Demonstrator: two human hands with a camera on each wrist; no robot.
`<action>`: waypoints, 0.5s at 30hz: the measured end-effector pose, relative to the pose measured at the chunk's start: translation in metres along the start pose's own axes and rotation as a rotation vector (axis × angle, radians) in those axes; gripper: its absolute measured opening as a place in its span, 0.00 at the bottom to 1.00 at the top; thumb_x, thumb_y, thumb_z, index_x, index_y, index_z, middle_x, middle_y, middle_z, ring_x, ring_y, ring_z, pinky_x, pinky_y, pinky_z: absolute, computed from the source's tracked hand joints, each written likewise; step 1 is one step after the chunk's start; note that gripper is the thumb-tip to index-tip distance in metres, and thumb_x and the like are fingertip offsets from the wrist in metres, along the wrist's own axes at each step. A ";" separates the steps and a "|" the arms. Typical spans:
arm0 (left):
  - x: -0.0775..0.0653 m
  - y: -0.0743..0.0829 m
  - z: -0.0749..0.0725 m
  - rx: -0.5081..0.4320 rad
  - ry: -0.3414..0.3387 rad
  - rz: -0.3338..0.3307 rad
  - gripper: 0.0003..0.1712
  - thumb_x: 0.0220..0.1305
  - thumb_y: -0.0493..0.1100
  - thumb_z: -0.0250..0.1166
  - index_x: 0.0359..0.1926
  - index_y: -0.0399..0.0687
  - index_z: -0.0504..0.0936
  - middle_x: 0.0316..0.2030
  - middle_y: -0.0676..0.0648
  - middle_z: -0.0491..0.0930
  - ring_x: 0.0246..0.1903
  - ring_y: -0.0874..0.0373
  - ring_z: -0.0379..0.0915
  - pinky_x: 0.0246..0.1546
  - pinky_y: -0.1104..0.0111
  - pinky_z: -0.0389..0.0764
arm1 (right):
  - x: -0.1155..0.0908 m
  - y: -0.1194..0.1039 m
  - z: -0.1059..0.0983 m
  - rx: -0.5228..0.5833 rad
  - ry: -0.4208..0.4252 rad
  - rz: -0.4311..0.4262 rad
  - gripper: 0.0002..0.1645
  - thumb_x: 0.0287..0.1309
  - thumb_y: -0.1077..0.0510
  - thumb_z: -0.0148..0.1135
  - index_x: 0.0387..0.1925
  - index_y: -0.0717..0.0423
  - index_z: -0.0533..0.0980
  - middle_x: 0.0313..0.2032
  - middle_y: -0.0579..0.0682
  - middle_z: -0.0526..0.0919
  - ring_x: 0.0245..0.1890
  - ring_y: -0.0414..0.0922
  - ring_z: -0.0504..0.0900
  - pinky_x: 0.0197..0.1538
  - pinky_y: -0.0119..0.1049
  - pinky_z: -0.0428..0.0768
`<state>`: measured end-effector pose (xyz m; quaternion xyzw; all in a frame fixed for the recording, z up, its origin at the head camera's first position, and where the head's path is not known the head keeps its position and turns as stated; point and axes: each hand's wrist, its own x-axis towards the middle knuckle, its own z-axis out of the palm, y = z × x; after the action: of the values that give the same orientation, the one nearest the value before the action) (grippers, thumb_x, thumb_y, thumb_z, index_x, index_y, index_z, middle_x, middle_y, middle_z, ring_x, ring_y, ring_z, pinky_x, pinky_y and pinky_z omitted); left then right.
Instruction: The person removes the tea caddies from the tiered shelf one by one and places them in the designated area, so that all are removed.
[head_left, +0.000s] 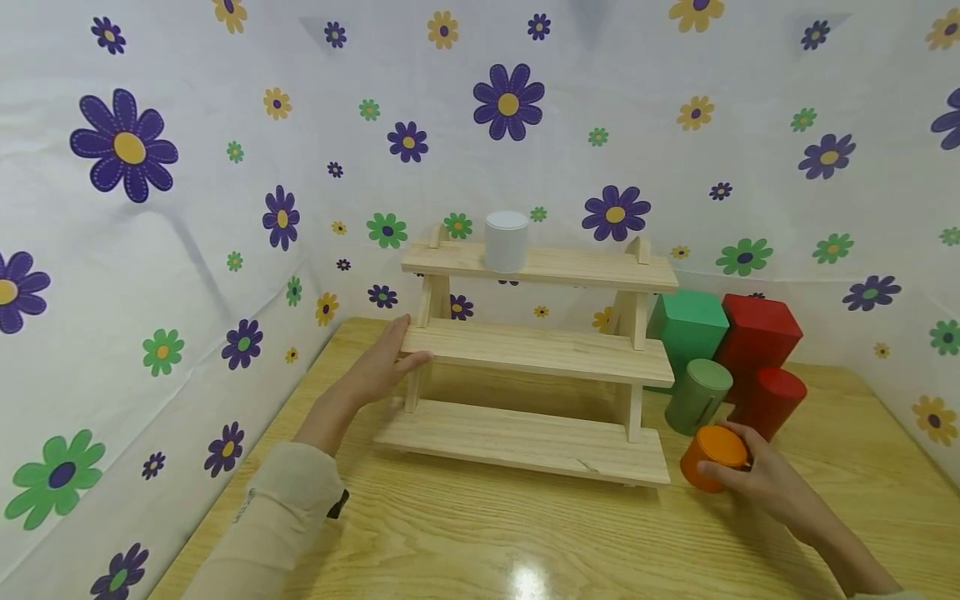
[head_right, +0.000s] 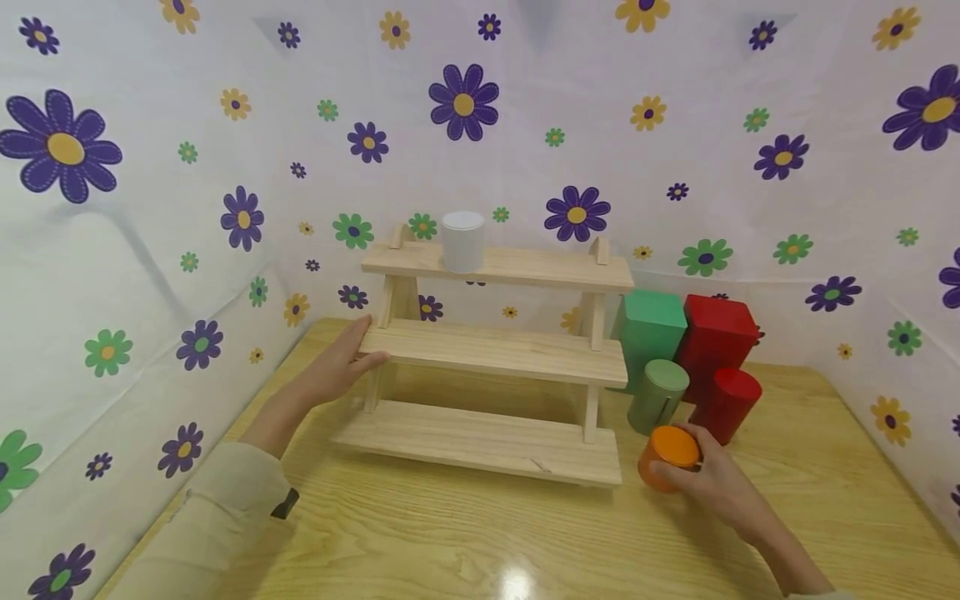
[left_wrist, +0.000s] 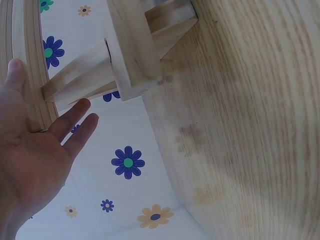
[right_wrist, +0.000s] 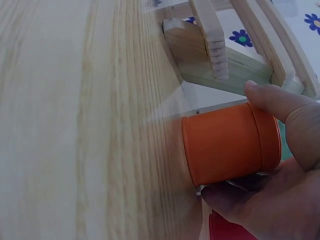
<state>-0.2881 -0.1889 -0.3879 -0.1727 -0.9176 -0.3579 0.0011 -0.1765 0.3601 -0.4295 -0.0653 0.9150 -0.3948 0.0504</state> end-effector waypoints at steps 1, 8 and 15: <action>0.000 0.000 0.000 0.000 -0.001 -0.001 0.53 0.79 0.60 0.55 0.81 0.32 0.36 0.80 0.31 0.38 0.79 0.37 0.36 0.78 0.47 0.43 | -0.001 -0.002 -0.001 0.000 0.003 0.001 0.44 0.73 0.51 0.63 0.72 0.77 0.53 0.59 0.70 0.71 0.53 0.60 0.75 0.43 0.25 0.78; -0.001 0.000 0.000 -0.011 0.000 -0.008 0.54 0.78 0.62 0.54 0.81 0.32 0.35 0.81 0.32 0.38 0.79 0.37 0.36 0.78 0.46 0.43 | -0.002 -0.009 -0.007 0.007 0.023 -0.027 0.45 0.76 0.50 0.59 0.74 0.77 0.51 0.66 0.76 0.65 0.59 0.70 0.71 0.44 0.20 0.74; -0.001 0.001 0.000 -0.017 0.001 -0.001 0.53 0.79 0.60 0.55 0.81 0.32 0.35 0.80 0.31 0.38 0.79 0.37 0.36 0.78 0.47 0.43 | 0.001 -0.015 -0.014 0.069 0.054 -0.068 0.41 0.77 0.52 0.57 0.74 0.75 0.52 0.66 0.75 0.69 0.62 0.68 0.73 0.46 0.18 0.75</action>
<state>-0.2873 -0.1884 -0.3879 -0.1719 -0.9147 -0.3657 -0.0001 -0.1787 0.3598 -0.4091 -0.0839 0.8992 -0.4291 0.0144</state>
